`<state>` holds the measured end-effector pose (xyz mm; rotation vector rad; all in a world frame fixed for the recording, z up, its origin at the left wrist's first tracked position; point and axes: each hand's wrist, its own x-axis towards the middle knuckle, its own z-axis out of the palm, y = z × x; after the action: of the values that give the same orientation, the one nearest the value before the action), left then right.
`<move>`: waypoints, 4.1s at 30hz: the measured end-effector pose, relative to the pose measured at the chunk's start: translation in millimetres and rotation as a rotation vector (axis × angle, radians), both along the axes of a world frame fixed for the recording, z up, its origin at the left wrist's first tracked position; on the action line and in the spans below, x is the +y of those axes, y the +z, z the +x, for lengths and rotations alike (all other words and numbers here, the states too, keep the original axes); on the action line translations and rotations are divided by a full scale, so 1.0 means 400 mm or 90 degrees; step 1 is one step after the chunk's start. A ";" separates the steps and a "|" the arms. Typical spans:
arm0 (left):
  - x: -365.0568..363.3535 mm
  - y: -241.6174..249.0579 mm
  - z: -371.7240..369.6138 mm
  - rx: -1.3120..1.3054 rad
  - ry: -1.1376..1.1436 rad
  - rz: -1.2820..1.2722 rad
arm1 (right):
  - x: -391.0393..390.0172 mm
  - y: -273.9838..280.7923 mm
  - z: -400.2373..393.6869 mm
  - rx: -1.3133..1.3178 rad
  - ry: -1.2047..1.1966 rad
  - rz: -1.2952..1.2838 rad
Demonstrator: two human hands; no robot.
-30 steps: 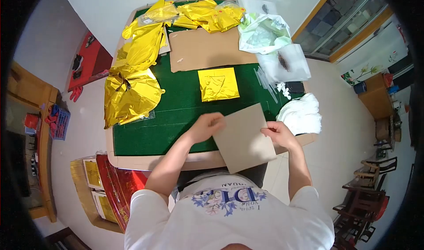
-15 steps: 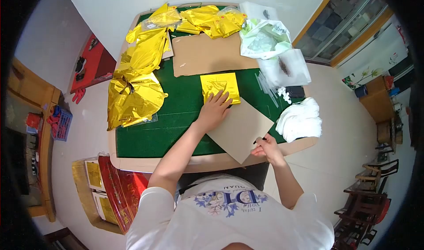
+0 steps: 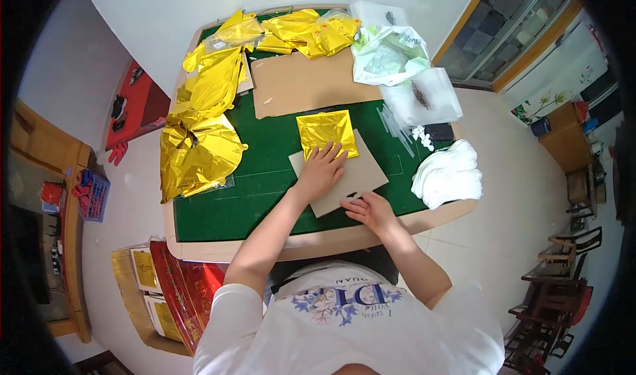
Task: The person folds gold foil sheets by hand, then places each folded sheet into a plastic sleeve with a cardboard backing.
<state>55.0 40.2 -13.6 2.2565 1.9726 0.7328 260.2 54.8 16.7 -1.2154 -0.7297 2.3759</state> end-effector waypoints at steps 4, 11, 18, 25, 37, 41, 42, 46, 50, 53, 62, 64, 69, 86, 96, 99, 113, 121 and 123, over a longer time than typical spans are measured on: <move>0.001 0.011 0.015 0.018 0.005 -0.014 | 0.016 0.005 -0.065 0.034 -0.061 0.021; 0.014 0.025 0.010 0.007 0.019 -0.067 | 0.062 -0.030 -0.090 0.018 -0.032 0.042; 0.064 0.014 -0.022 0.019 0.048 0.000 | 0.061 -0.024 -0.088 0.001 -0.040 0.051; 0.085 0.044 -0.019 0.093 0.062 -0.023 | 0.046 -0.010 -0.083 -0.007 -0.029 0.076; 0.045 0.067 0.024 0.047 0.051 -0.013 | 0.024 0.008 -0.063 -0.033 -0.019 0.073; 0.019 0.071 0.046 0.020 0.049 -0.035 | 0.025 0.008 -0.060 -0.028 -0.016 0.073; 0.011 0.069 0.055 0.002 0.041 -0.042 | 0.025 0.010 -0.059 -0.027 -0.009 0.080; -0.022 0.068 0.089 -0.074 0.035 -0.073 | 0.027 0.014 -0.055 -0.035 0.023 0.119; -0.043 0.105 0.089 -0.167 0.013 -0.129 | 0.048 0.007 -0.043 -0.014 0.039 0.051; -0.034 0.110 0.071 -0.210 0.003 -0.152 | 0.051 0.015 -0.048 -0.069 0.025 0.069; 0.033 0.020 -0.171 -0.016 0.235 0.036 | 0.073 0.006 -0.047 -0.085 0.060 0.094; 0.014 0.031 -0.169 -0.032 0.222 0.052 | 0.090 0.012 -0.041 -0.090 0.063 0.105; -0.058 0.055 -0.128 -0.112 0.207 0.024 | 0.115 0.025 -0.037 -0.150 0.060 0.156; -0.112 0.106 -0.130 -0.229 0.153 0.040 | 0.401 0.042 -0.063 -0.418 0.562 0.556; -0.084 0.058 -0.123 -0.365 0.264 -0.182 | 0.410 0.061 -0.175 -0.468 0.581 0.868; -0.135 0.110 -0.063 -0.272 0.339 -0.235 | 0.329 0.073 -0.144 -0.325 0.400 1.055; -0.041 0.050 -0.083 -0.536 0.233 -0.167 | 0.164 -0.015 -0.085 -0.304 0.294 1.203; -0.014 0.047 -0.069 -0.460 0.240 -0.110 | 0.149 -0.041 -0.101 -0.375 0.227 1.236; -0.006 0.061 -0.055 -0.427 0.248 -0.089 | 0.147 -0.041 -0.102 -0.388 0.224 1.243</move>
<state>33.2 37.7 10.7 1.2992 2.0145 1.1493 219.6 113.5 0.5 -0.6631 -2.5116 0.3720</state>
